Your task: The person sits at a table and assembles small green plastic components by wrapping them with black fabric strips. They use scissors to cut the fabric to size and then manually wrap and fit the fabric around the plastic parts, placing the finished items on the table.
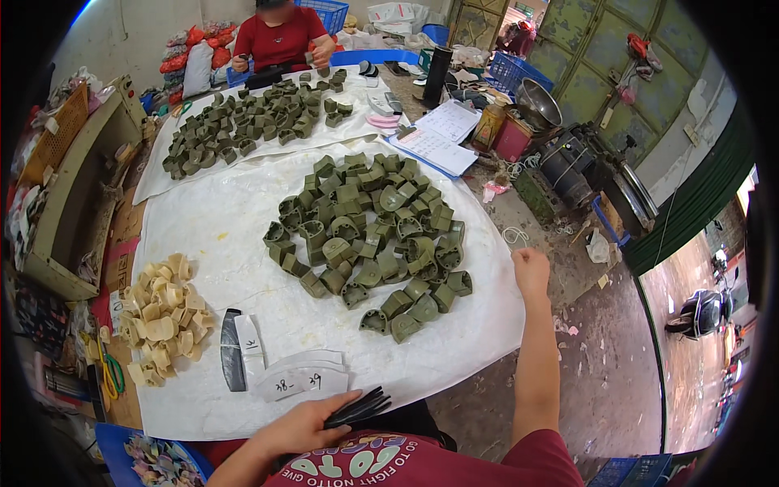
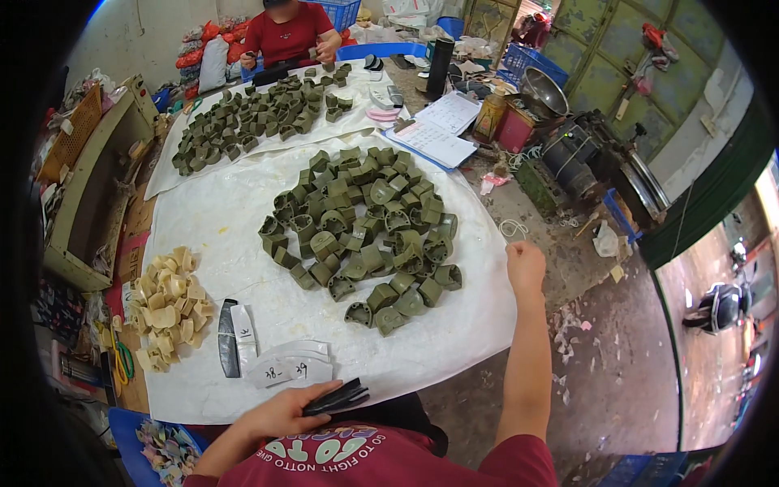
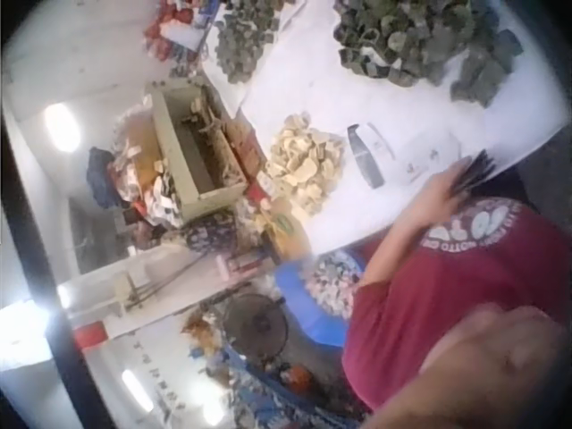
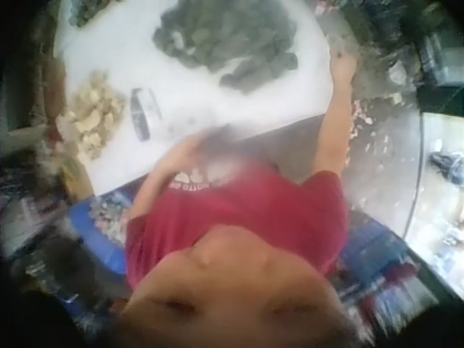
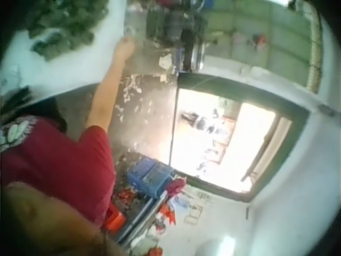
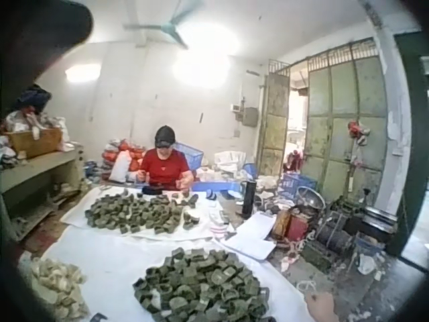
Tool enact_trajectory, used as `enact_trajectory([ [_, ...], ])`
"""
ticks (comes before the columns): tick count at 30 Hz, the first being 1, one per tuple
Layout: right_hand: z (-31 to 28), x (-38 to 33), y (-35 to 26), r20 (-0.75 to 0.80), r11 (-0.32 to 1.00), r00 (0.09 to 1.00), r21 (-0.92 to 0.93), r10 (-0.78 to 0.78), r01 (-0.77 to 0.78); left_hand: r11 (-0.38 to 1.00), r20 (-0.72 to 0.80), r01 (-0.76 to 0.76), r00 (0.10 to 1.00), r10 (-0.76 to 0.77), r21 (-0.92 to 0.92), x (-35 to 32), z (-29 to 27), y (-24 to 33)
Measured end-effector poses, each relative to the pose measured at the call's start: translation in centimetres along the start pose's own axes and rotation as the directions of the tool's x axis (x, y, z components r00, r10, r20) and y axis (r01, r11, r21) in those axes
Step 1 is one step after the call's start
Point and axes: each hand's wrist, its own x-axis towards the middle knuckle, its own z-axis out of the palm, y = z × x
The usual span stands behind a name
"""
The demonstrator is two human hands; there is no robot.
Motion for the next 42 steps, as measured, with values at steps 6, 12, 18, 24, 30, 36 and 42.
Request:
enact_trajectory([
  [6, 0.7, -2.2, 3.6, -0.054, 0.956, 0.998, 0.294, 0.025, -0.008, 0.844, -0.31, -0.118, 0.896, 0.317, 0.523, 0.5, 1.8, -2.7],
  [12, -0.1, -5.0, 0.8, 0.005, 0.938, 1.0, 0.347, -0.02, 0.017, 0.875, -0.439, 0.017, 0.869, 0.227, 0.484, 0.8, -2.6, -3.4],
  [18, -1.3, -8.2, -0.2, 0.036, 0.885, 0.999, 0.465, -0.014, -0.004, 0.579, -0.315, 0.068, 0.887, 0.338, 0.812, 1.8, -0.3, 0.4],
  [24, -1.7, -13.8, -4.3, 0.105, 0.893, 0.985, 0.443, -0.137, 0.077, 0.709, -0.326, 0.008, 0.891, 0.315, 0.705, 1.5, 2.5, -3.3],
  [30, -2.6, -21.7, -12.7, 0.253, 0.636, 0.608, 0.52, -0.753, 0.57, 0.757, -0.452, -0.038, 0.782, 0.429, 0.652, -1.0, 2.3, -4.3],
  [36, 2.8, -22.4, -14.2, 0.348, 0.579, 0.464, 0.517, -0.815, 0.63, 0.779, -0.515, 0.028, 0.766, 0.386, 0.626, 1.0, 2.3, -6.7],
  [42, 1.3, -22.3, -18.5, 0.344, 0.591, 0.487, 0.567, -0.803, 0.574, 0.882, -0.732, -0.042, 0.541, 0.415, 0.469, -2.7, 2.4, -5.7],
])
